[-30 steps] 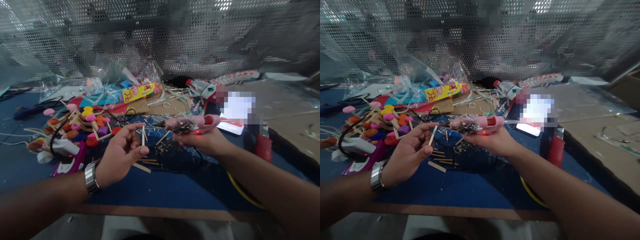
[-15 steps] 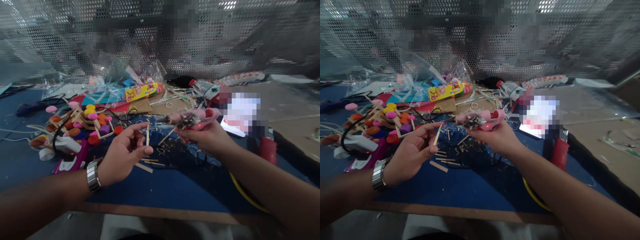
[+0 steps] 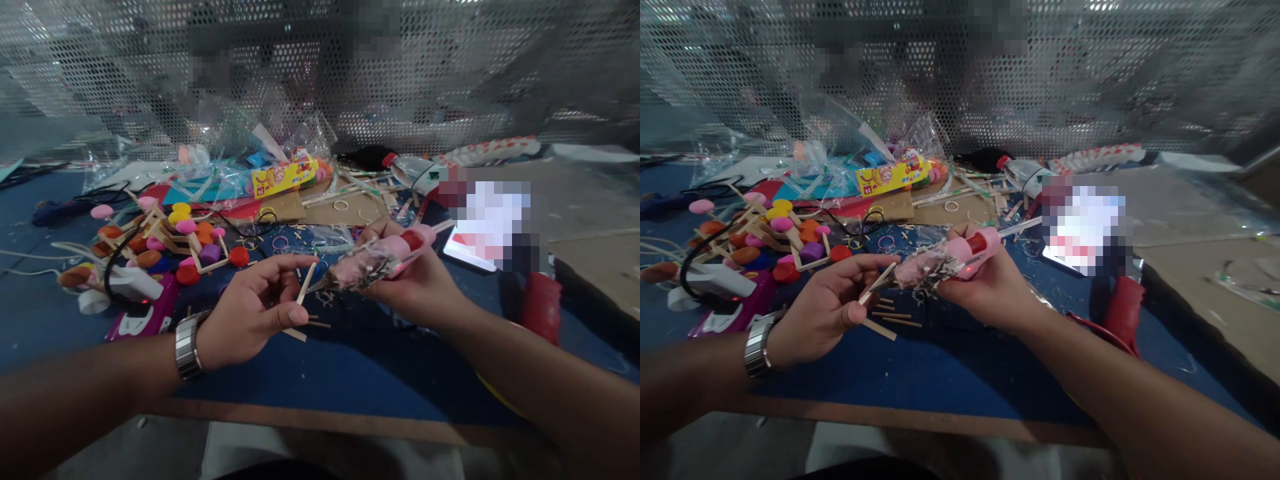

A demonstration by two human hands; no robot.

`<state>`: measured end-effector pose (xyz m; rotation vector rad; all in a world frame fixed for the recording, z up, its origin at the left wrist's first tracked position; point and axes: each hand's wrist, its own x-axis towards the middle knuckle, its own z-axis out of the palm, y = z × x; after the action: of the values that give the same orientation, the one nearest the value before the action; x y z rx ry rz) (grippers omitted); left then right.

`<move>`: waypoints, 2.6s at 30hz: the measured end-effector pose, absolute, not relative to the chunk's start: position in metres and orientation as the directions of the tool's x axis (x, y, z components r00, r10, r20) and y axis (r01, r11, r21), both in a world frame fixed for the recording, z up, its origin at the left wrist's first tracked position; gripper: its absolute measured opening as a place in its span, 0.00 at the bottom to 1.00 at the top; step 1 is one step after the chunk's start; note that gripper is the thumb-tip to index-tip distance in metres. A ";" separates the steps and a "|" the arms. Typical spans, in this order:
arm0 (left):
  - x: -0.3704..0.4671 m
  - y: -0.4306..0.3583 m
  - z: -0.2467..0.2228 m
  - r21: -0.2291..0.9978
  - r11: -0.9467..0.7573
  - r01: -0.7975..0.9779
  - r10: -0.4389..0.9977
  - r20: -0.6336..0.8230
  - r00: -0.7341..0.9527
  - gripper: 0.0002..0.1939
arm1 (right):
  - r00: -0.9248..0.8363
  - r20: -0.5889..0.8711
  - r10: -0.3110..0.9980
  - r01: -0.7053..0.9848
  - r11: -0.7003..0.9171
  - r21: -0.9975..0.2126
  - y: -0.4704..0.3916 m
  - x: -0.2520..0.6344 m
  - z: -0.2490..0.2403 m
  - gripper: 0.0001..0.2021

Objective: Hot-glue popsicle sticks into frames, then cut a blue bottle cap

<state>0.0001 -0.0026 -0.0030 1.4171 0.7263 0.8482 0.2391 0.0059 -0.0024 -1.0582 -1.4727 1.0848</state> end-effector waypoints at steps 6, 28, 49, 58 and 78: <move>0.000 -0.002 -0.004 0.992 -0.062 -0.111 0.850 0.110 0.514 0.35 | -0.176 0.152 0.973 0.031 0.159 -0.987 0.002 0.235 -0.001 0.24; 0.001 -0.001 -0.003 0.993 -0.050 -0.104 0.857 0.096 0.506 0.38 | -0.262 0.149 0.954 0.006 0.156 -0.988 0.000 0.238 -0.004 0.27; -0.002 0.000 -0.005 0.981 -0.087 -0.172 0.837 0.165 0.521 0.36 | -0.242 0.214 0.946 0.021 0.226 -0.974 0.002 0.239 -0.006 0.27; -0.001 0.001 -0.005 0.979 -0.120 -0.165 0.836 0.189 0.515 0.37 | -0.238 0.214 0.948 -0.004 0.219 -0.976 0.002 0.238 -0.006 0.26; -0.002 0.000 -0.004 0.978 -0.132 -0.162 0.836 0.198 0.512 0.36 | -0.197 0.159 0.967 0.067 0.175 -0.982 0.001 0.239 -0.005 0.24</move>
<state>-0.0016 -0.0001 -0.0045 1.4537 0.6219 0.9611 0.2388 0.0015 -0.0047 -1.0452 -1.4866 1.1777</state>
